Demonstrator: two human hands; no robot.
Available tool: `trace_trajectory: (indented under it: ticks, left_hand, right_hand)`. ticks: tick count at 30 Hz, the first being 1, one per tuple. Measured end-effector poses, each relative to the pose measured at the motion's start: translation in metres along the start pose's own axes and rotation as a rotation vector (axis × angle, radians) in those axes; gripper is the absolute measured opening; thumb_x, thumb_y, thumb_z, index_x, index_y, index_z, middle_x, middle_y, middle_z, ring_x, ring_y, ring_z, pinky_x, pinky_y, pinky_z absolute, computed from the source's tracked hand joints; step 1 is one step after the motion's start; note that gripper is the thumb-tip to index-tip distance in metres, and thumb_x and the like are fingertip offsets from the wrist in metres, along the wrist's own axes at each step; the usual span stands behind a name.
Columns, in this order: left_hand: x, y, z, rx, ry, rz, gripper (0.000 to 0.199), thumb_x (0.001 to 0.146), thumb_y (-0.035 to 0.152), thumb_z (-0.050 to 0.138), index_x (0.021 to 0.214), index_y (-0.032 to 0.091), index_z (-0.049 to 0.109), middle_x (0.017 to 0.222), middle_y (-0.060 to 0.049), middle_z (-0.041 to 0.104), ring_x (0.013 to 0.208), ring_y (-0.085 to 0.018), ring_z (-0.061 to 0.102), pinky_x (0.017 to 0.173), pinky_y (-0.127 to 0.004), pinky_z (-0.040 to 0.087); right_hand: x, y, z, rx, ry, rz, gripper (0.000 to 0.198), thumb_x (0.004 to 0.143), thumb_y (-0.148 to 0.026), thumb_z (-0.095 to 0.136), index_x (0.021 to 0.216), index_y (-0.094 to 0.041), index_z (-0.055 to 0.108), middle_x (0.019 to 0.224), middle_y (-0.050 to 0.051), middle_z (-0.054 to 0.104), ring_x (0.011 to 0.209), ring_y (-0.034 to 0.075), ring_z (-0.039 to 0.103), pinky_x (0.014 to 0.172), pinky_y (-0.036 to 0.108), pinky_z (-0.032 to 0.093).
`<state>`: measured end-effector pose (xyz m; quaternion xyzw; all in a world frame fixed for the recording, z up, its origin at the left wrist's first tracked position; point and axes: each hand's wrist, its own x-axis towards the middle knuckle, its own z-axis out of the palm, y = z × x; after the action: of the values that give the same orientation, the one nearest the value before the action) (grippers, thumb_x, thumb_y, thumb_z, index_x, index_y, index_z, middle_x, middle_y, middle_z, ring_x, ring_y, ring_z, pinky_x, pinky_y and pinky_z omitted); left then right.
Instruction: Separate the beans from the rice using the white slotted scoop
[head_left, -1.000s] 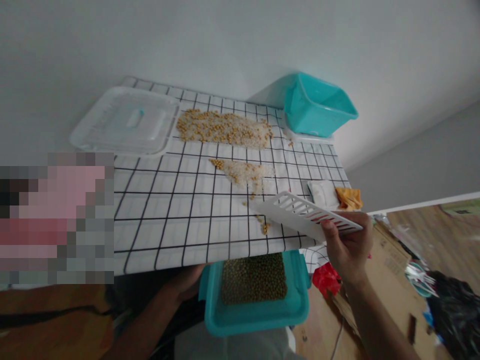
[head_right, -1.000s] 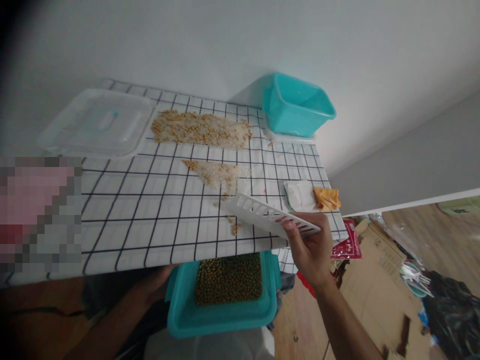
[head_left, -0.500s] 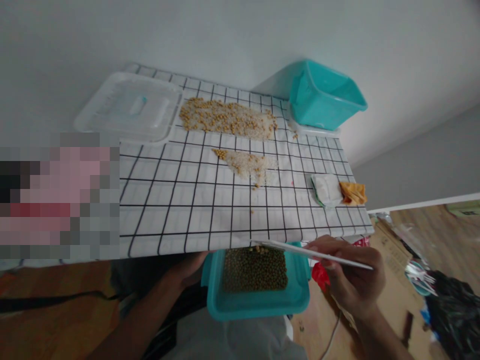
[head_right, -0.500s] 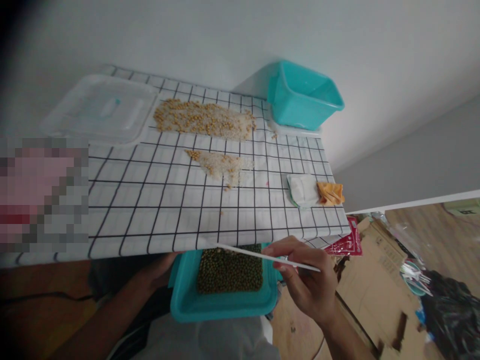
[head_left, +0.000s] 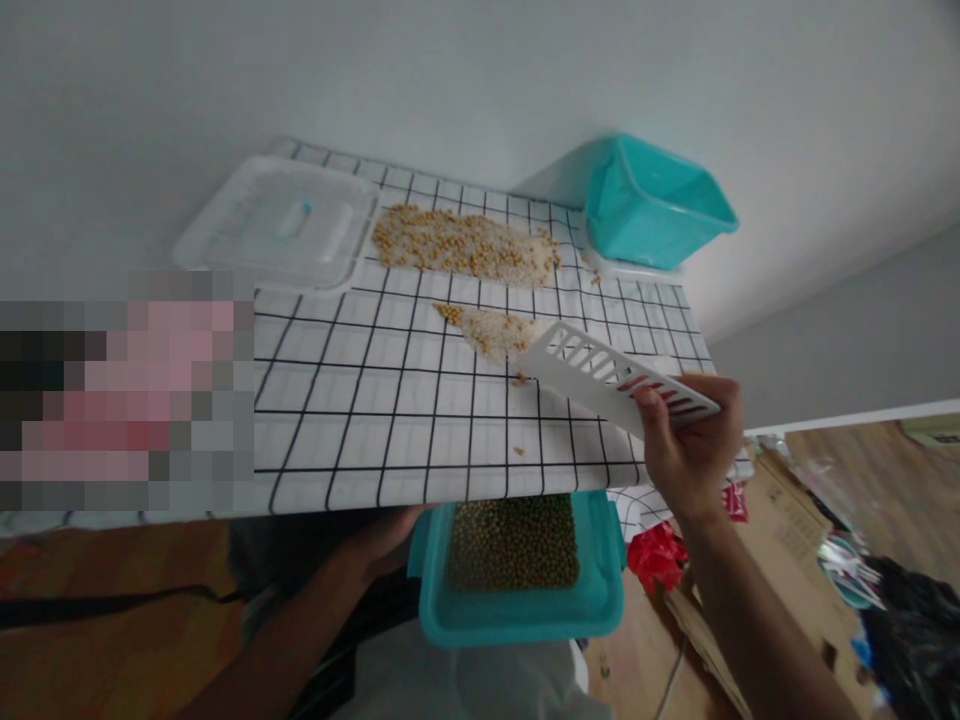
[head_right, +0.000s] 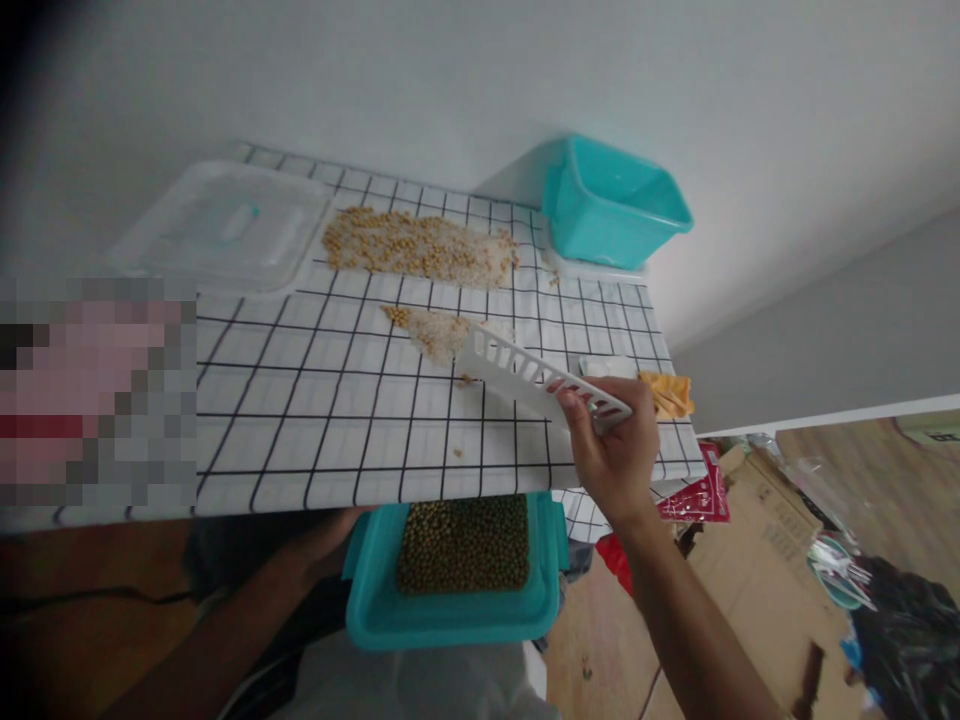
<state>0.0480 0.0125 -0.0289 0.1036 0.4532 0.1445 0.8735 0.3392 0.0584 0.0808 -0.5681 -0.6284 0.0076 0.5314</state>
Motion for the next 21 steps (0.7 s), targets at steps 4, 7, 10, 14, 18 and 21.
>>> trace_trajectory:
  ticks: [4,7,10,14,18,21]
  left_hand:
    - [0.006,-0.004,-0.006,-0.005,-0.044,0.005,0.043,0.075,0.037,0.074,0.112,0.016,0.071,0.104,-0.011,0.081,0.109,-0.036,0.07,0.096,-0.046,0.052]
    - [0.011,-0.007,-0.012,-0.03,-0.046,0.0,0.044,0.075,0.037,0.075,0.114,0.017,0.07,0.106,-0.011,0.08,0.109,-0.036,0.07,0.096,-0.047,0.052]
    - [0.014,-0.009,-0.015,-0.03,-0.027,0.008,0.044,0.075,0.037,0.075,0.114,0.017,0.07,0.106,-0.011,0.08,0.109,-0.036,0.071,0.095,-0.047,0.053]
    - [0.013,-0.008,-0.015,-0.018,-0.045,0.024,0.043,0.076,0.037,0.074,0.113,0.017,0.07,0.106,-0.011,0.08,0.109,-0.036,0.07,0.095,-0.046,0.054]
    - [0.008,-0.006,-0.008,-0.037,-0.005,0.025,0.037,0.083,0.035,0.068,0.113,0.013,0.07,0.104,-0.009,0.081,0.11,-0.035,0.07,0.094,-0.045,0.053]
    - [0.004,-0.004,-0.006,-0.062,0.052,0.036,0.032,0.087,0.029,0.063,0.112,0.01,0.07,0.103,-0.007,0.081,0.109,-0.034,0.07,0.095,-0.042,0.052]
  right_hand:
    - [0.005,-0.001,0.004,0.009,-0.073,-0.037,0.014,0.084,-0.024,0.072,0.095,-0.022,0.063,0.086,0.002,0.065,0.073,0.015,0.063,0.064,0.031,0.051]
    - [0.002,-0.004,0.004,0.015,-0.074,-0.069,0.013,0.084,-0.025,0.072,0.094,-0.021,0.065,0.085,0.002,0.066,0.072,0.015,0.063,0.064,0.031,0.053]
    - [-0.002,-0.007,0.002,0.045,-0.08,-0.071,0.015,0.084,-0.026,0.072,0.096,-0.022,0.064,0.084,0.002,0.068,0.068,0.015,0.063,0.06,0.031,0.054]
    - [-0.008,-0.012,-0.002,0.064,-0.144,-0.099,0.02,0.082,-0.022,0.074,0.098,-0.023,0.062,0.086,0.003,0.071,0.069,0.017,0.067,0.061,0.033,0.055]
    - [-0.013,-0.012,-0.004,0.154,-0.22,-0.08,0.026,0.08,-0.022,0.075,0.1,-0.025,0.058,0.088,0.003,0.075,0.073,0.021,0.071,0.059,0.037,0.057]
    - [-0.016,-0.009,-0.005,0.222,-0.228,-0.068,0.024,0.081,-0.023,0.074,0.099,-0.026,0.058,0.087,0.004,0.076,0.074,0.023,0.073,0.06,0.039,0.058]
